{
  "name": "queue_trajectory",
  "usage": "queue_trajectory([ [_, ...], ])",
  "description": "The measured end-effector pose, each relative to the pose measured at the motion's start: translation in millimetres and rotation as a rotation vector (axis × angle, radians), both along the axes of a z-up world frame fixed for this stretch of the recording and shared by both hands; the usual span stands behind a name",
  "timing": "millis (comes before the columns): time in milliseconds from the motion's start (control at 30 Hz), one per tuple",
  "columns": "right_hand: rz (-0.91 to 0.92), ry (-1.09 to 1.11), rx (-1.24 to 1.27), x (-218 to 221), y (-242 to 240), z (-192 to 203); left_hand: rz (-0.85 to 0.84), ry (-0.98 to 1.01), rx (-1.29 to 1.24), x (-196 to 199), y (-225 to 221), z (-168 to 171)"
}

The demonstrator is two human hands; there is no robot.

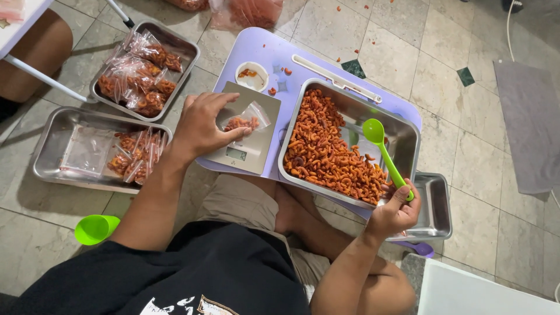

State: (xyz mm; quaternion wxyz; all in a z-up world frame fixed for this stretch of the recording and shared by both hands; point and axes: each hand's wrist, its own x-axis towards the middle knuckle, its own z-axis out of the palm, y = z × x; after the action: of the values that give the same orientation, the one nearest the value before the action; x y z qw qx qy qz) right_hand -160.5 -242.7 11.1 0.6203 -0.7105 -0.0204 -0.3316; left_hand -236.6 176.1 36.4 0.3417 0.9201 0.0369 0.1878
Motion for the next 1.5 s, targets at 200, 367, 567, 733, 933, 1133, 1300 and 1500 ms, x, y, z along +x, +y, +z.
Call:
queue_trajectory([
  [200,0.014,-0.01,-0.012,2,-4,-4,0.005,0.054,0.029,4,-2,-17],
  [367,0.011,-0.03,-0.018,3,-5,-6,0.015,0.03,0.063,6,-8,-19],
  [567,0.003,-0.024,-0.019,0,3,2,0.163,0.024,0.269,23,-37,-40],
  [733,-0.012,-0.028,-0.015,0,3,2,0.244,-0.105,0.295,44,-44,-77],
  [933,-0.029,-0.019,-0.006,2,1,-1,0.153,0.023,-0.639,38,-54,-9],
  [1133,0.015,0.019,-0.066,0,5,11,-0.127,-0.074,-0.84,63,-67,28],
  [1300,0.119,0.132,-0.179,11,13,28,-0.245,-0.134,-0.798,109,-93,32],
  [1500,0.142,0.163,-0.026,18,24,15,-0.326,-0.022,-0.791,131,-124,30],
])
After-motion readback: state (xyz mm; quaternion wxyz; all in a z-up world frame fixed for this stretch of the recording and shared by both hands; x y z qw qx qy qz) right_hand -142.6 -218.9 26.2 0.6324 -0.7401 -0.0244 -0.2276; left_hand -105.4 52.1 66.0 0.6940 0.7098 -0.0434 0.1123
